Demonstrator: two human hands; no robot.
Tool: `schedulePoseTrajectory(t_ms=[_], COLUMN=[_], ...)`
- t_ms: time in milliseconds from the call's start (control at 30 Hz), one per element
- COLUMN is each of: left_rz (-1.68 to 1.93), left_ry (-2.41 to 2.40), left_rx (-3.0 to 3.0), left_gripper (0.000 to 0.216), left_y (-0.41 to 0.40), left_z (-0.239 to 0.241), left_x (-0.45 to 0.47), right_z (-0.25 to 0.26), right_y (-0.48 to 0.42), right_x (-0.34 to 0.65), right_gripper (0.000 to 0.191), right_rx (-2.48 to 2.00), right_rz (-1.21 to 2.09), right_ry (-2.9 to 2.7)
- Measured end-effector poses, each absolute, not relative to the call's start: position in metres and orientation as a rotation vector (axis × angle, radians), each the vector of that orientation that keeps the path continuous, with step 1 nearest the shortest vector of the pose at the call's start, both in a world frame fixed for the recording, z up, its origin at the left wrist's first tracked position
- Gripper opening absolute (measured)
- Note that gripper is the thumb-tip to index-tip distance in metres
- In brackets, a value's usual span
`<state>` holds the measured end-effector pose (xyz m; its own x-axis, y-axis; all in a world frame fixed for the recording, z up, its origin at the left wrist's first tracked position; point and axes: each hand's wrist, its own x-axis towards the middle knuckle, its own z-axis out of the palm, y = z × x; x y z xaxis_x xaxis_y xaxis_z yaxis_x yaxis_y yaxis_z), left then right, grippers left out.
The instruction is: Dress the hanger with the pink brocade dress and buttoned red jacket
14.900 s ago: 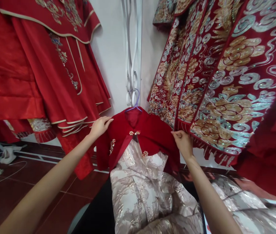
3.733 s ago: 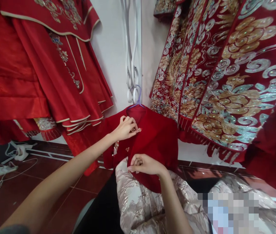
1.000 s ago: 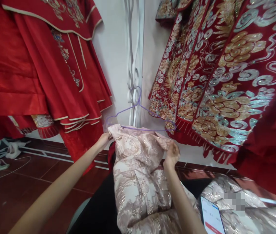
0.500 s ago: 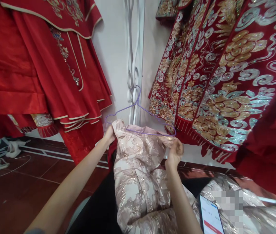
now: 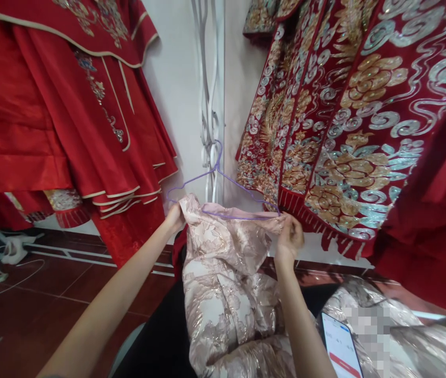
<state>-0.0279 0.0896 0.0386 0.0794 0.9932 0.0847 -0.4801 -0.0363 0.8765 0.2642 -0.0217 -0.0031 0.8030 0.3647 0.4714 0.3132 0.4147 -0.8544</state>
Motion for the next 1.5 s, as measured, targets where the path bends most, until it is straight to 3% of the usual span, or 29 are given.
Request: schedulePoseTrajectory(t_ms=[333, 700, 1100, 1267, 1500], left_rz=[1.319, 1.53, 1.491, 1.529, 1.291], left_ry=[0.707, 1.042, 1.096, 1.018, 0.919], left_rx=[0.956, 1.185, 1.178, 1.284, 1.768], left_gripper=[0.017, 0.035, 0.039, 0.05, 0.046], left_y=[0.079, 0.081, 0.096, 0.109, 0.113], left_z=[0.037, 0.015, 0.002, 0.025, 0.1], left_x=[-0.025, -0.121, -0.124, -0.119, -0.082], right_z=[0.091, 0.099, 0.102, 0.101, 0.1], right_y=[0.018, 0.032, 0.037, 0.042, 0.049], right_x=[0.244, 0.266, 0.27, 0.273, 0.285], right_gripper=[0.034, 0.032, 0.031, 0.031, 0.026], right_rx=[-1.368, -1.385, -1.395, -1.369, -1.258], right_rz=[-0.058, -0.075, -0.071, -0.033, 0.143], right_ry=[-1.516, -1.705, -1.722, -1.761, -1.838])
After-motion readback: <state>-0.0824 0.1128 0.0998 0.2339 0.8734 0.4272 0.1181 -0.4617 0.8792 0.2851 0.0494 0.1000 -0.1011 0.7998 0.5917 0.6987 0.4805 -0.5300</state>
